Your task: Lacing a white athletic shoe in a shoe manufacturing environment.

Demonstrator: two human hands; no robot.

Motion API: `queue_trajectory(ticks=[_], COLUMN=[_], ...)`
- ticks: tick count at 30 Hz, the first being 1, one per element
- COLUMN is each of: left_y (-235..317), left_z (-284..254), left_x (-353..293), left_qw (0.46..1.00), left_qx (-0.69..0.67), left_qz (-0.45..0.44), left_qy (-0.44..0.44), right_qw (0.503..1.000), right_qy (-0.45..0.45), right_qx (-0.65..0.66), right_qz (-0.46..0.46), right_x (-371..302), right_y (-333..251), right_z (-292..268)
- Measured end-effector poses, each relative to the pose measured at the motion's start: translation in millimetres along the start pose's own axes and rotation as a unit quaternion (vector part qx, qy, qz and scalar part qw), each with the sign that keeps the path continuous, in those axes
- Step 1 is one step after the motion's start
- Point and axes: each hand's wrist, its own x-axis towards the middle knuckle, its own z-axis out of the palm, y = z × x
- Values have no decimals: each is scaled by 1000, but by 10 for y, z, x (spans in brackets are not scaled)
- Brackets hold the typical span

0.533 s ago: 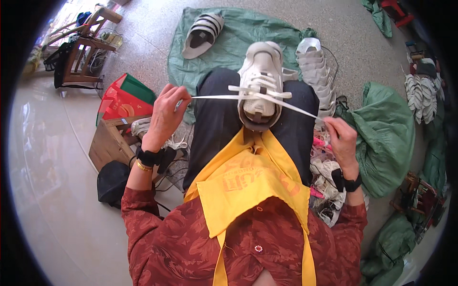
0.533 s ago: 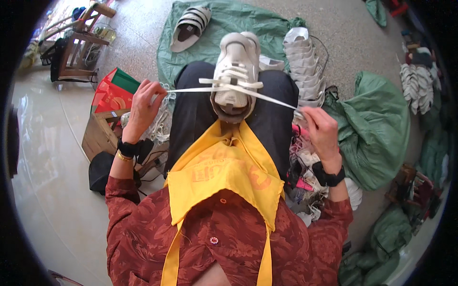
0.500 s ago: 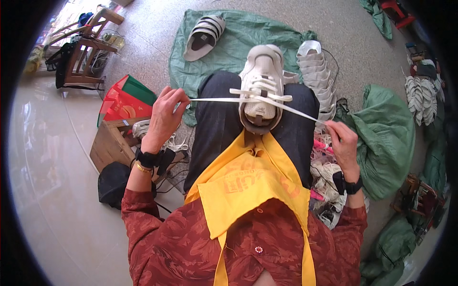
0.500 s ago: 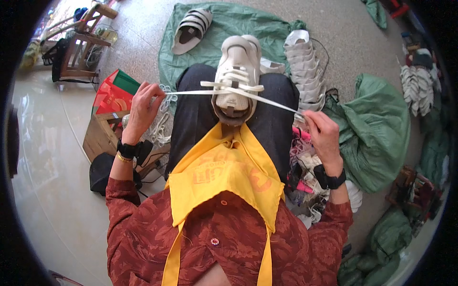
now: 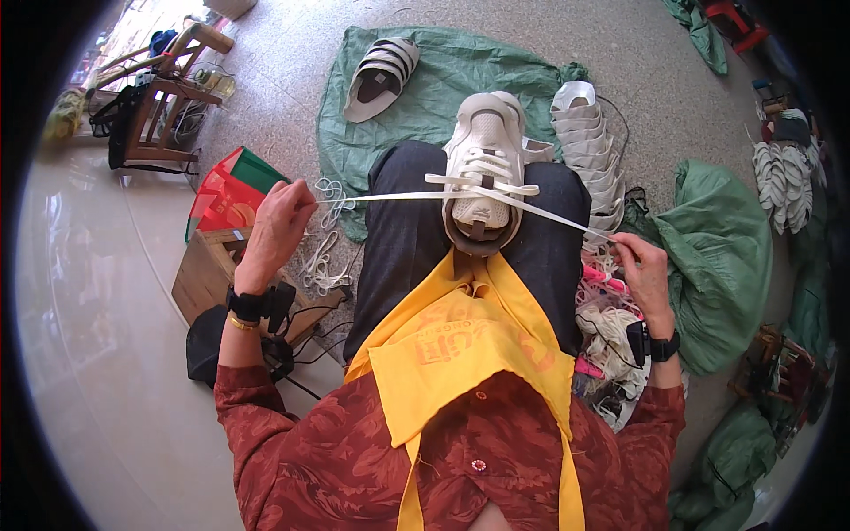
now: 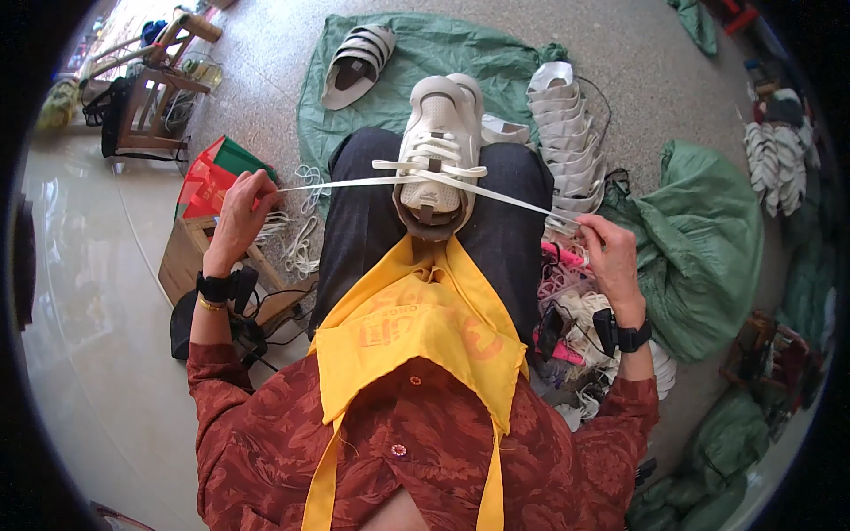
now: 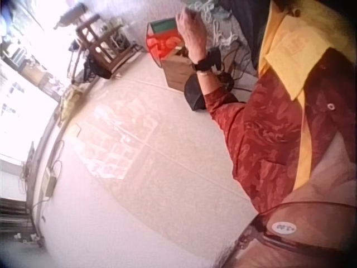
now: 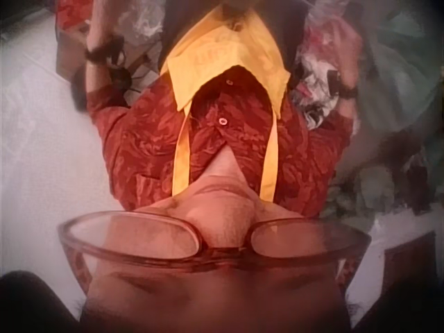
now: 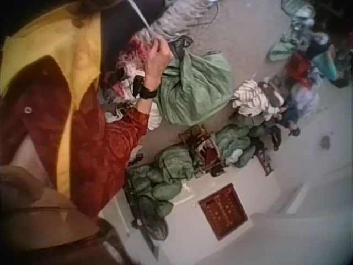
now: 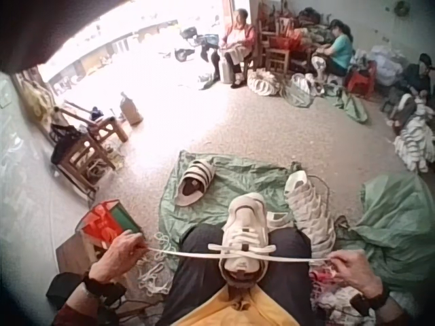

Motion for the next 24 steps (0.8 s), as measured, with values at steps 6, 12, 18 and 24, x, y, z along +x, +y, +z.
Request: queue_trajectory(ticks=[6, 12, 18, 24], left_y=[203, 574, 947, 935], left_z=[-182, -498, -214, 441], left_x=[73, 724, 1036, 544], left_qw=[999, 990, 968, 918], left_qx=[13, -77, -239, -358], left_qz=[36, 70, 55, -67], left_qy=[-34, -91, 44, -155], right_qw=[996, 942, 929, 932], right_qy=[-65, -311, -58, -121], right_qx=[-49, 109, 365, 334], right_qz=[-46, 56, 1, 73], right_x=[110, 676, 903, 529], right_y=[-129, -653, -1130, -960], right_z=[-36, -403, -354, 395])
